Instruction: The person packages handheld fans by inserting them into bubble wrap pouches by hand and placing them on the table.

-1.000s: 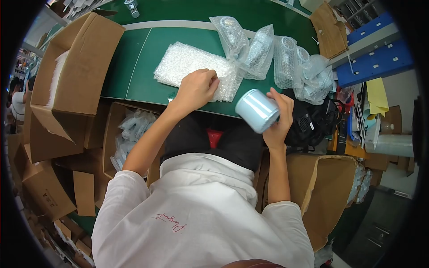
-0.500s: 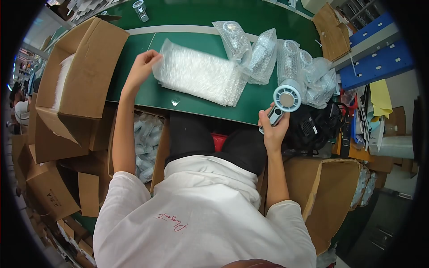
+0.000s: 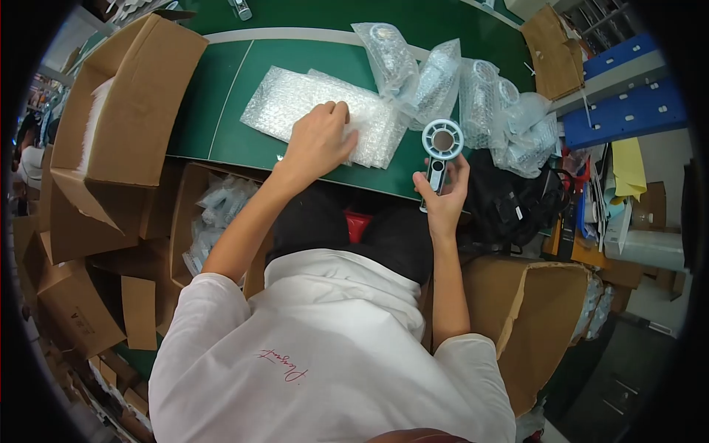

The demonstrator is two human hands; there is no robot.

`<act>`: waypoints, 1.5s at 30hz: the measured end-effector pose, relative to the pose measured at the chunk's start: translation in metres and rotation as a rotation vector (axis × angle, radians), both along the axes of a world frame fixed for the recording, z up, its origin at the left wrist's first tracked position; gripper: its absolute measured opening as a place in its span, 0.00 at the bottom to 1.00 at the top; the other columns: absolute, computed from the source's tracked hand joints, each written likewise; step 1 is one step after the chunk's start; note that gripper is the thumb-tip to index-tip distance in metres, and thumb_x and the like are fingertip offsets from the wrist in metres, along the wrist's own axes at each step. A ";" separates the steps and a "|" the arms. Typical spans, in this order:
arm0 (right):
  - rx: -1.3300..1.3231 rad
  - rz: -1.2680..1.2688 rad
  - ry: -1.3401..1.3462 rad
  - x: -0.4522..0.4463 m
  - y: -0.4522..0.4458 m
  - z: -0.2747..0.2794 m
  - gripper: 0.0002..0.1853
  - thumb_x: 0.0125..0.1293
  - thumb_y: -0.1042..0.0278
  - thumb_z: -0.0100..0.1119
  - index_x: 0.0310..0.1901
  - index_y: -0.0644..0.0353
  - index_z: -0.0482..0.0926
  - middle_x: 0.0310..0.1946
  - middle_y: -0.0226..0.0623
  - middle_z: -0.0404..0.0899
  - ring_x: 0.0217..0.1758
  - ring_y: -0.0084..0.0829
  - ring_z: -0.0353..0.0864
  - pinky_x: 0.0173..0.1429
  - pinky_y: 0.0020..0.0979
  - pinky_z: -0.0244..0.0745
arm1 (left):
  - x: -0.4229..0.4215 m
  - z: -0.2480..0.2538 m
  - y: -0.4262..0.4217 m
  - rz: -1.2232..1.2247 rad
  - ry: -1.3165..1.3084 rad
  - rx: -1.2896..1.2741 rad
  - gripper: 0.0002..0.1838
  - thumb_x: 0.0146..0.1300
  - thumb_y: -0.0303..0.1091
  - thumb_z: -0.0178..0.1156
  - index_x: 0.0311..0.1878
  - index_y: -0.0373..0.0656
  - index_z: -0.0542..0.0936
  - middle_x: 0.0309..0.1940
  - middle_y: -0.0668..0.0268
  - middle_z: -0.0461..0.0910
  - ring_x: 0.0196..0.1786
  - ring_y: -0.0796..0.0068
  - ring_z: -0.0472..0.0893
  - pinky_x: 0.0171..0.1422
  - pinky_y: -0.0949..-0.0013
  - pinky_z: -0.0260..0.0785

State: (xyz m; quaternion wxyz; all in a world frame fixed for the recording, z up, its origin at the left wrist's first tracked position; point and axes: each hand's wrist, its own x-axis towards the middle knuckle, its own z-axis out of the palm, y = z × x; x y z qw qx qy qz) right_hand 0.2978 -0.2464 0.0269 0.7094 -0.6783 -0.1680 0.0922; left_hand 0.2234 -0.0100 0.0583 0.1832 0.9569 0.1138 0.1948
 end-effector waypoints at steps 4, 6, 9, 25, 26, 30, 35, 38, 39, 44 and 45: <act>0.138 0.037 0.078 -0.004 0.002 0.001 0.33 0.64 0.79 0.63 0.69 0.61 0.60 0.51 0.43 0.77 0.36 0.26 0.79 0.36 0.24 0.78 | 0.000 -0.002 0.010 -0.004 0.075 -0.017 0.11 0.58 0.34 0.64 0.41 0.40 0.77 0.33 0.61 0.78 0.37 0.60 0.79 0.40 0.62 0.72; 0.240 0.087 0.145 -0.002 0.005 0.004 0.33 0.66 0.79 0.62 0.70 0.61 0.59 0.52 0.44 0.77 0.37 0.27 0.80 0.35 0.25 0.79 | -0.001 0.000 0.013 -0.016 0.095 -0.050 0.11 0.58 0.33 0.63 0.41 0.40 0.77 0.32 0.61 0.79 0.36 0.58 0.79 0.40 0.61 0.73; 0.397 0.215 0.294 -0.003 0.012 0.012 0.33 0.67 0.79 0.60 0.71 0.61 0.58 0.53 0.44 0.77 0.38 0.28 0.80 0.36 0.26 0.80 | 0.003 0.001 0.001 0.025 0.023 0.004 0.09 0.57 0.31 0.61 0.40 0.38 0.77 0.32 0.59 0.79 0.34 0.57 0.79 0.40 0.60 0.72; -0.004 0.419 -0.078 0.011 0.040 0.006 0.31 0.68 0.79 0.59 0.72 0.62 0.63 0.57 0.46 0.76 0.47 0.35 0.83 0.51 0.30 0.81 | 0.004 0.004 0.004 -0.006 -0.054 -0.130 0.05 0.56 0.27 0.61 0.31 0.35 0.79 0.27 0.55 0.81 0.26 0.53 0.78 0.33 0.58 0.71; -0.013 0.418 -0.115 0.011 0.040 0.003 0.31 0.68 0.79 0.59 0.72 0.61 0.63 0.57 0.46 0.76 0.47 0.36 0.83 0.52 0.31 0.80 | 0.004 0.002 0.005 -0.018 -0.040 -0.129 0.05 0.56 0.27 0.61 0.30 0.35 0.79 0.27 0.54 0.81 0.26 0.53 0.78 0.33 0.57 0.71; -0.148 0.367 -0.352 0.012 0.033 -0.005 0.31 0.65 0.79 0.61 0.70 0.61 0.67 0.55 0.46 0.79 0.47 0.36 0.84 0.53 0.32 0.79 | 0.004 -0.007 0.022 -0.020 -0.061 -0.275 0.05 0.57 0.27 0.61 0.31 0.34 0.80 0.26 0.56 0.81 0.25 0.55 0.77 0.33 0.59 0.70; -0.254 0.329 -0.530 0.006 0.032 0.007 0.27 0.63 0.79 0.63 0.65 0.63 0.73 0.51 0.45 0.83 0.46 0.35 0.84 0.51 0.32 0.78 | 0.007 -0.009 0.032 0.093 -0.183 -0.640 0.04 0.59 0.26 0.61 0.32 0.34 0.80 0.23 0.59 0.79 0.24 0.59 0.75 0.33 0.62 0.70; -0.338 0.336 -0.599 -0.001 0.037 0.030 0.24 0.63 0.78 0.63 0.61 0.64 0.77 0.48 0.44 0.85 0.45 0.34 0.84 0.49 0.32 0.77 | 0.004 0.006 0.024 0.105 -0.233 -0.720 0.04 0.60 0.26 0.61 0.32 0.34 0.80 0.23 0.60 0.78 0.25 0.61 0.74 0.34 0.64 0.69; -0.404 0.350 -0.637 -0.003 0.039 0.045 0.22 0.63 0.77 0.64 0.60 0.65 0.78 0.47 0.44 0.85 0.44 0.34 0.84 0.49 0.32 0.77 | 0.004 0.020 0.015 0.079 -0.249 -0.696 0.04 0.60 0.25 0.61 0.32 0.34 0.80 0.23 0.60 0.78 0.25 0.62 0.73 0.34 0.64 0.68; -0.724 0.311 -0.732 -0.008 0.040 0.120 0.17 0.64 0.72 0.64 0.54 0.68 0.81 0.42 0.46 0.86 0.36 0.35 0.82 0.38 0.37 0.76 | 0.006 0.070 -0.041 -0.218 -0.405 -0.402 0.01 0.61 0.20 0.60 0.33 0.34 0.78 0.26 0.61 0.75 0.26 0.67 0.71 0.33 0.68 0.66; -0.605 0.209 -0.612 -0.006 0.039 0.126 0.19 0.66 0.69 0.63 0.56 0.69 0.79 0.41 0.46 0.85 0.31 0.35 0.81 0.32 0.36 0.74 | 0.003 0.082 -0.042 -0.180 -0.470 -0.344 0.01 0.61 0.20 0.60 0.33 0.35 0.78 0.27 0.62 0.74 0.26 0.68 0.70 0.33 0.68 0.65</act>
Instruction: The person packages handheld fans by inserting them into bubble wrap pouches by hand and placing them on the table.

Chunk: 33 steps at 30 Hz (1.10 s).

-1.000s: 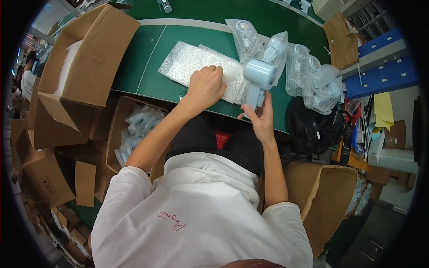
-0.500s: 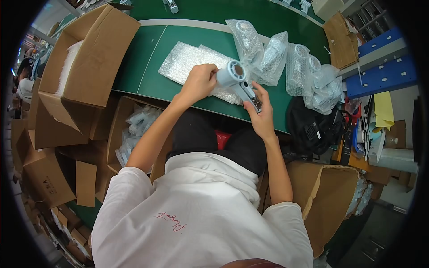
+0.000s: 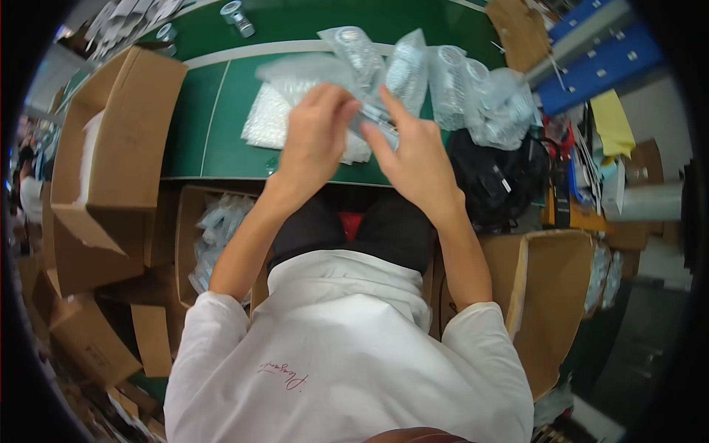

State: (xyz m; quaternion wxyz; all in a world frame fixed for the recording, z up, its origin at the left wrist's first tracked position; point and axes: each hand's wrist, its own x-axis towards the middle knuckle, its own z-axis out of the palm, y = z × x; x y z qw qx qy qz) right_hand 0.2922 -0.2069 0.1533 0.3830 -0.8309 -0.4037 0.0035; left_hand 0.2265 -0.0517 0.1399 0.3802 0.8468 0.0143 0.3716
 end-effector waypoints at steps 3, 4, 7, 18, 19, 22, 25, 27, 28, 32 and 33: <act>0.183 -0.090 0.185 0.002 -0.010 0.010 0.21 0.69 0.65 0.62 0.58 0.69 0.77 0.40 0.45 0.85 0.26 0.34 0.79 0.26 0.34 0.72 | -0.013 0.006 -0.012 0.035 -0.041 0.027 0.02 0.61 0.19 0.60 0.34 0.35 0.77 0.27 0.62 0.73 0.27 0.69 0.69 0.32 0.69 0.65; 0.222 -0.060 0.269 0.001 -0.014 0.012 0.21 0.68 0.64 0.63 0.58 0.68 0.77 0.41 0.45 0.85 0.26 0.34 0.80 0.26 0.33 0.72 | -0.020 0.005 -0.018 0.037 -0.022 0.013 0.02 0.61 0.19 0.60 0.34 0.36 0.77 0.27 0.63 0.73 0.26 0.69 0.69 0.32 0.69 0.64; 0.347 0.048 0.513 0.002 -0.022 0.016 0.22 0.68 0.63 0.64 0.58 0.67 0.76 0.42 0.43 0.85 0.24 0.33 0.80 0.26 0.31 0.72 | -0.022 0.006 -0.029 0.037 0.010 -0.008 0.03 0.60 0.19 0.61 0.35 0.36 0.77 0.27 0.63 0.73 0.26 0.69 0.69 0.32 0.69 0.64; 0.161 -0.013 -0.092 0.045 -0.035 0.068 0.12 0.57 0.70 0.73 0.32 0.66 0.78 0.23 0.30 0.80 0.20 0.19 0.72 0.27 0.20 0.64 | 0.077 0.061 0.004 -0.420 0.052 -0.391 0.07 0.71 0.29 0.57 0.38 0.38 0.81 0.27 0.72 0.76 0.31 0.83 0.68 0.35 0.80 0.60; 0.166 -0.013 -0.105 0.049 -0.041 0.072 0.12 0.57 0.70 0.73 0.32 0.66 0.78 0.23 0.30 0.80 0.20 0.19 0.72 0.27 0.20 0.64 | 0.086 0.054 0.012 -0.423 0.040 -0.384 0.07 0.71 0.29 0.57 0.38 0.38 0.81 0.27 0.72 0.76 0.31 0.83 0.68 0.35 0.80 0.60; 0.138 -0.032 -0.099 0.058 -0.064 0.079 0.10 0.59 0.71 0.71 0.32 0.64 0.78 0.22 0.28 0.79 0.22 0.18 0.73 0.29 0.19 0.64 | 0.105 0.014 0.039 -0.457 0.074 0.211 0.11 0.63 0.21 0.61 0.47 0.44 0.79 0.34 0.66 0.80 0.32 0.75 0.72 0.37 0.74 0.68; 0.090 -0.083 -0.112 0.074 -0.095 0.080 0.10 0.58 0.70 0.70 0.31 0.65 0.78 0.21 0.30 0.79 0.21 0.21 0.72 0.29 0.21 0.65 | 0.126 -0.030 0.065 -0.328 -0.124 1.005 0.27 0.61 0.20 0.62 0.62 0.54 0.72 0.40 0.66 0.81 0.36 0.72 0.76 0.39 0.72 0.72; 0.061 -0.130 -0.120 0.080 -0.107 0.076 0.11 0.58 0.68 0.70 0.31 0.67 0.78 0.21 0.32 0.79 0.20 0.23 0.72 0.28 0.24 0.65 | 0.135 -0.036 0.073 -0.276 -0.191 1.269 0.32 0.61 0.20 0.62 0.68 0.58 0.69 0.43 0.65 0.82 0.38 0.71 0.77 0.40 0.71 0.74; 0.049 -0.151 -0.089 0.080 -0.112 0.074 0.11 0.58 0.68 0.70 0.31 0.67 0.78 0.21 0.32 0.80 0.20 0.23 0.72 0.28 0.23 0.66 | 0.139 -0.036 0.075 -0.334 -0.132 1.339 0.36 0.61 0.20 0.62 0.70 0.60 0.65 0.44 0.65 0.82 0.39 0.70 0.78 0.41 0.71 0.75; 0.014 -0.231 -0.012 0.082 -0.128 0.072 0.11 0.59 0.68 0.69 0.31 0.67 0.78 0.21 0.32 0.80 0.20 0.21 0.73 0.28 0.22 0.66 | 0.157 -0.032 0.074 -0.510 0.029 1.548 0.49 0.60 0.19 0.62 0.78 0.68 0.51 0.47 0.64 0.81 0.44 0.66 0.80 0.43 0.70 0.79; 0.031 -0.247 -0.003 0.083 -0.130 0.072 0.11 0.59 0.69 0.69 0.31 0.67 0.78 0.21 0.32 0.80 0.20 0.21 0.74 0.29 0.22 0.66 | 0.159 -0.030 0.071 -0.548 0.082 1.555 0.49 0.60 0.19 0.62 0.78 0.68 0.52 0.46 0.64 0.81 0.44 0.66 0.80 0.43 0.69 0.79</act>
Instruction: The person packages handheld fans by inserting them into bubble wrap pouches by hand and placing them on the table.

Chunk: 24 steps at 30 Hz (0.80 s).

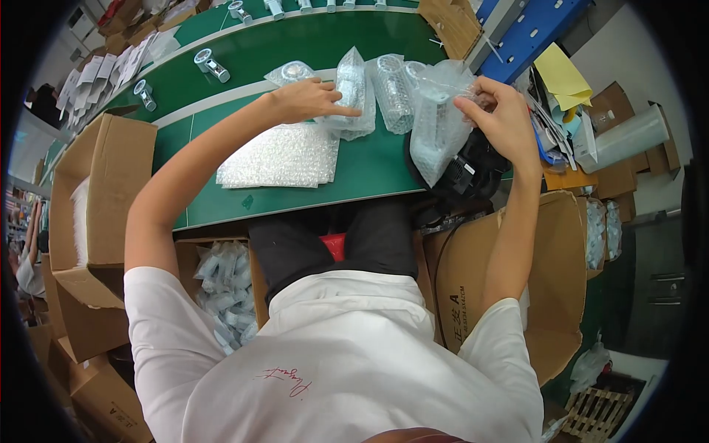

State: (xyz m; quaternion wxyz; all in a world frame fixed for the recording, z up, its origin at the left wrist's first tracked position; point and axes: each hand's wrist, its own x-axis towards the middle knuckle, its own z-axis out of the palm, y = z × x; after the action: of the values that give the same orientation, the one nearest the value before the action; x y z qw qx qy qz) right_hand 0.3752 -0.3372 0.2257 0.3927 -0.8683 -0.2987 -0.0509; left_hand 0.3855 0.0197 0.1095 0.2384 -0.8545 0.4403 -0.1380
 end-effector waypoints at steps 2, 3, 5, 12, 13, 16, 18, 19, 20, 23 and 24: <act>0.039 -0.029 0.015 0.003 -0.003 0.001 0.10 0.60 0.69 0.69 0.30 0.66 0.78 0.21 0.32 0.80 0.20 0.21 0.74 0.29 0.21 0.67 | 0.003 0.004 -0.005 0.017 0.110 0.048 0.48 0.60 0.19 0.62 0.78 0.68 0.52 0.44 0.63 0.81 0.44 0.65 0.80 0.43 0.69 0.81; 0.059 -0.043 0.022 0.004 -0.004 0.002 0.10 0.61 0.69 0.68 0.30 0.66 0.79 0.21 0.31 0.80 0.20 0.21 0.74 0.29 0.21 0.67 | 0.005 0.005 -0.007 0.026 0.163 0.073 0.48 0.60 0.19 0.62 0.78 0.68 0.52 0.43 0.63 0.81 0.45 0.64 0.80 0.43 0.69 0.81; 0.063 -0.061 0.020 0.007 -0.005 0.005 0.10 0.61 0.69 0.68 0.30 0.66 0.79 0.21 0.31 0.80 0.20 0.21 0.74 0.29 0.21 0.67 | 0.006 0.013 -0.018 0.044 0.187 0.064 0.47 0.60 0.19 0.62 0.77 0.68 0.53 0.42 0.63 0.81 0.45 0.64 0.80 0.43 0.69 0.81; 0.074 -0.105 0.058 0.011 -0.012 0.006 0.09 0.62 0.69 0.68 0.31 0.65 0.79 0.20 0.32 0.81 0.20 0.20 0.74 0.29 0.20 0.67 | 0.030 0.007 -0.065 0.008 0.272 0.030 0.40 0.60 0.19 0.61 0.73 0.61 0.62 0.42 0.61 0.80 0.44 0.64 0.81 0.43 0.69 0.82; 0.084 -0.099 0.066 0.012 -0.012 0.006 0.09 0.62 0.69 0.68 0.31 0.65 0.79 0.20 0.32 0.81 0.20 0.20 0.74 0.30 0.20 0.67 | 0.034 0.003 -0.067 -0.019 0.270 0.037 0.38 0.59 0.19 0.61 0.72 0.59 0.64 0.43 0.61 0.80 0.43 0.65 0.81 0.43 0.68 0.82; 0.085 -0.116 0.067 0.013 -0.020 0.007 0.09 0.62 0.69 0.68 0.31 0.65 0.79 0.20 0.32 0.81 0.20 0.20 0.74 0.30 0.20 0.67 | 0.044 -0.003 -0.064 -0.124 0.216 -0.095 0.33 0.59 0.18 0.61 0.67 0.53 0.68 0.43 0.60 0.80 0.41 0.63 0.81 0.43 0.67 0.82; 0.094 -0.134 0.069 0.012 -0.027 0.006 0.09 0.62 0.69 0.68 0.31 0.65 0.79 0.20 0.32 0.80 0.21 0.20 0.74 0.30 0.20 0.67 | 0.049 -0.008 -0.062 -0.228 0.164 -0.219 0.28 0.58 0.18 0.61 0.63 0.47 0.71 0.43 0.59 0.80 0.38 0.62 0.82 0.43 0.66 0.82; 0.093 -0.140 0.068 0.012 -0.030 0.007 0.09 0.62 0.69 0.68 0.31 0.65 0.79 0.20 0.32 0.80 0.21 0.20 0.74 0.30 0.20 0.67 | 0.050 -0.006 -0.065 -0.234 0.164 -0.221 0.28 0.58 0.18 0.61 0.63 0.47 0.71 0.43 0.59 0.80 0.38 0.62 0.82 0.43 0.66 0.82; 0.103 -0.145 0.078 0.012 -0.033 0.008 0.09 0.62 0.69 0.68 0.31 0.65 0.79 0.20 0.32 0.80 0.21 0.20 0.74 0.30 0.20 0.68 | 0.050 -0.005 -0.068 -0.250 0.158 -0.177 0.26 0.58 0.18 0.61 0.61 0.46 0.71 0.43 0.59 0.79 0.40 0.62 0.81 0.45 0.65 0.81; 0.130 -0.153 0.116 0.012 -0.040 0.012 0.09 0.62 0.70 0.68 0.31 0.65 0.79 0.20 0.31 0.80 0.22 0.20 0.74 0.31 0.20 0.68 | 0.046 -0.002 -0.074 -0.289 0.145 -0.051 0.21 0.58 0.16 0.60 0.54 0.40 0.71 0.43 0.60 0.77 0.44 0.62 0.80 0.48 0.65 0.81; 0.128 -0.151 0.119 0.013 -0.041 0.011 0.09 0.62 0.70 0.68 0.31 0.65 0.79 0.20 0.31 0.80 0.22 0.20 0.74 0.31 0.20 0.68 | 0.049 -0.005 -0.076 -0.287 0.148 -0.054 0.21 0.58 0.16 0.60 0.54 0.40 0.71 0.43 0.60 0.77 0.44 0.62 0.80 0.48 0.65 0.81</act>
State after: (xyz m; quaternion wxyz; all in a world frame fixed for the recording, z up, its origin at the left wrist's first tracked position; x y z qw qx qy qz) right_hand 0.3885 -0.3784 0.2369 0.4592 -0.8631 -0.2045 -0.0475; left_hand 0.4340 -0.0563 0.1047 0.1600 -0.7968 0.5703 -0.1191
